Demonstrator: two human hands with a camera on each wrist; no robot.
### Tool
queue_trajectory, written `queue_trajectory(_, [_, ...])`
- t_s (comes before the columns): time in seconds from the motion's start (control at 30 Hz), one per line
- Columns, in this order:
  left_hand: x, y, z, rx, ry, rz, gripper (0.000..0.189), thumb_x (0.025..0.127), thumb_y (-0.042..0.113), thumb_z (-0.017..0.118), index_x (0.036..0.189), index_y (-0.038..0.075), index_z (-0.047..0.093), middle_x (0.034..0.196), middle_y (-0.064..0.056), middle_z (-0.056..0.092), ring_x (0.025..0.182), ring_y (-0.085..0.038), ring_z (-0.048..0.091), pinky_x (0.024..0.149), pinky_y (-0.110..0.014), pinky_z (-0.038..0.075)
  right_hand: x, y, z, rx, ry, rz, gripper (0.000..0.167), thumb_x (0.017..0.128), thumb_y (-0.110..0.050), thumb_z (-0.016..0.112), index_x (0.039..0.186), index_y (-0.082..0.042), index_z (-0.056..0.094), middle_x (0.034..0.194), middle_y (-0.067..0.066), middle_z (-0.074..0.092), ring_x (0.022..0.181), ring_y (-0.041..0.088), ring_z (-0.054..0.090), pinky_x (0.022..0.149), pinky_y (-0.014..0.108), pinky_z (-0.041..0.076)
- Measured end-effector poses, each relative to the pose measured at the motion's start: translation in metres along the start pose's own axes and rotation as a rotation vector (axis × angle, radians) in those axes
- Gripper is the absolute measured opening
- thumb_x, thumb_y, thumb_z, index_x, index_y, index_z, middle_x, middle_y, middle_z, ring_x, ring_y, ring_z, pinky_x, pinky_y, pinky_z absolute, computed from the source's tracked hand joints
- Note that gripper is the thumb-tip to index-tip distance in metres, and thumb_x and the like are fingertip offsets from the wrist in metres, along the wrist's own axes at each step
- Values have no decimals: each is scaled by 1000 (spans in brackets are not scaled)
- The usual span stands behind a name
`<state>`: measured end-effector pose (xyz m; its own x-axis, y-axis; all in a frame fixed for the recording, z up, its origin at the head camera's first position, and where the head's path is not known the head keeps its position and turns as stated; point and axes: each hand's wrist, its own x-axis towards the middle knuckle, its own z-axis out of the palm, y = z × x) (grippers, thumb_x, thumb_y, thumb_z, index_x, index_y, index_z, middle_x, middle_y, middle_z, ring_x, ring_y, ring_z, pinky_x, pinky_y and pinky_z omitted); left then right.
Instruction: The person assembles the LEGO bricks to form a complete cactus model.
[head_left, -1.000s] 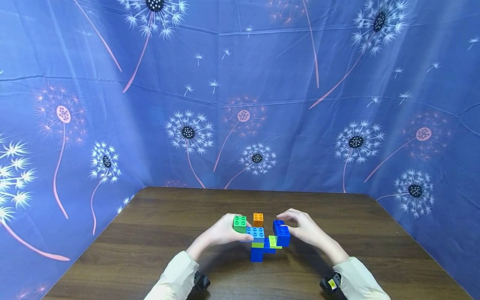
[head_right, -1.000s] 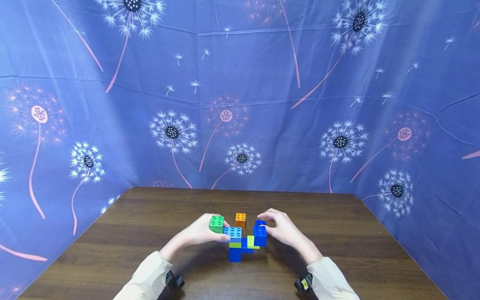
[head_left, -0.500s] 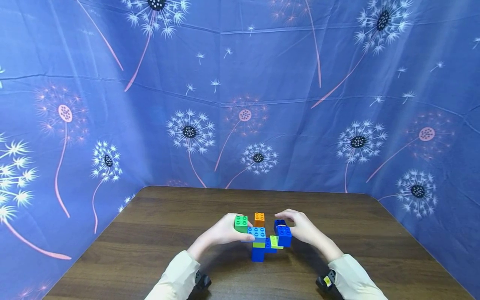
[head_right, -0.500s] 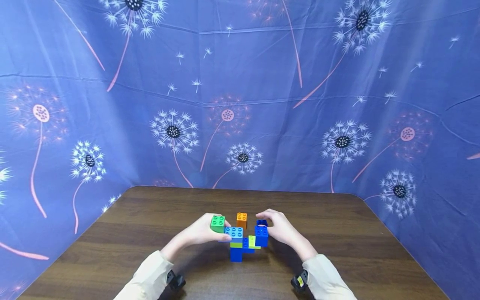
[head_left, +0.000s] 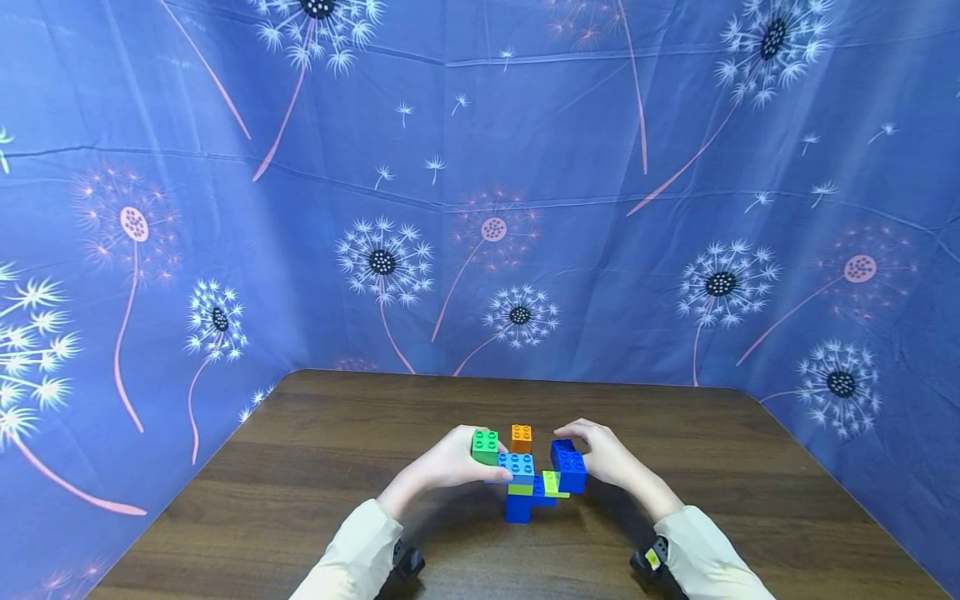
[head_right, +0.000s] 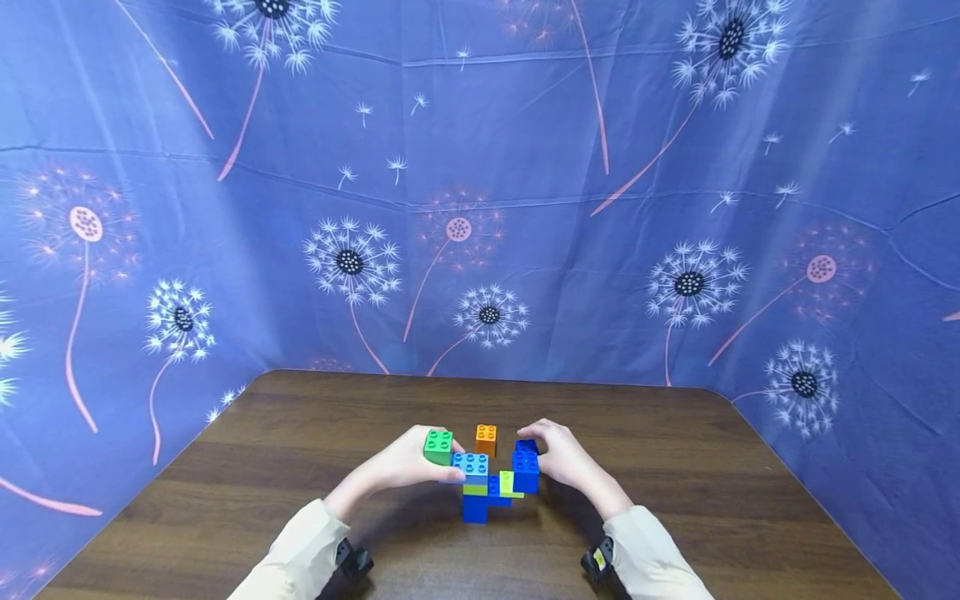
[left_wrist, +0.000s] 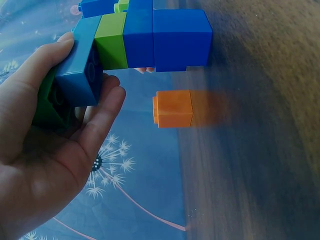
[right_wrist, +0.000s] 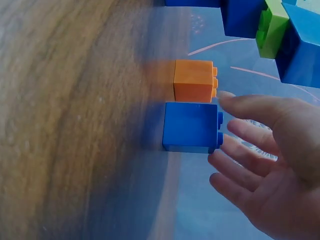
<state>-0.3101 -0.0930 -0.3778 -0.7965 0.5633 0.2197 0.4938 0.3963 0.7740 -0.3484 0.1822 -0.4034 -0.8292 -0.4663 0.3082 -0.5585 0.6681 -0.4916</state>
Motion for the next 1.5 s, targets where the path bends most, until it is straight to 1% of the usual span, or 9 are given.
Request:
queue_trajectory(0.17, [1,0,0,-2,-1,-9,30,78,28,76,98,8,67,78,5,65,63,-4,56,60,-22,50,0,0,-1,1,-13,38,38,75,-3,72,111,4,64,105,15,65,99,34,60,85,49,49])
queue_trajectory(0.33, [1,1,0,6,0,-9,29,77,27,76,98,8,67,78,5,65,64,-4,56,61,-22,50,-1,1,-3,5,-24,16,38,72,-1,73,108,8,64,101,16,66,90,29,62,78,41,53])
queue_trajectory(0.5, [1,1,0,8,0,-18,29,77,28,76,97,8,68,78,6,65,64,-3,55,60,-21,49,-3,0,-2,-15,-22,9,36,71,-1,73,105,6,65,95,11,66,83,23,60,71,31,51])
queue_trajectory(0.57, [0,2,-1,3,0,-23,29,77,28,76,97,8,67,78,6,65,64,-4,55,61,-22,49,-3,0,-2,-16,-21,26,35,71,-1,73,105,5,66,93,10,66,82,20,60,70,29,50])
queue_trajectory(0.8, [-1,3,0,-6,-4,-24,29,77,26,76,98,7,68,78,5,65,62,-4,55,59,-21,49,-5,-1,0,-26,-24,62,33,70,-3,75,101,3,67,90,8,66,78,18,58,69,31,49])
queue_trajectory(0.97, [-1,2,0,2,-4,-22,29,77,27,76,98,8,68,76,6,64,60,-3,52,56,-20,47,-6,0,0,-2,-35,79,30,71,-2,74,100,3,66,88,8,66,76,16,59,68,31,49])
queue_trajectory(1.17, [0,1,1,6,-4,-14,30,77,27,76,98,8,68,76,6,65,61,-3,53,58,-20,48,-6,2,1,-2,-40,87,29,73,-4,74,100,1,66,89,7,67,78,17,59,71,33,50])
queue_trajectory(1.37, [0,0,2,1,-1,-9,30,77,27,77,98,7,68,77,6,65,62,-2,54,59,-20,48,-4,3,2,3,-18,96,29,73,-3,75,99,0,66,88,5,66,78,16,58,71,33,50])
queue_trajectory(1.5, [0,0,2,-2,-2,-8,30,77,27,76,98,7,67,78,5,66,62,-3,54,59,-21,48,-2,1,0,23,16,95,26,71,1,72,97,0,66,85,5,66,76,17,59,71,34,51])
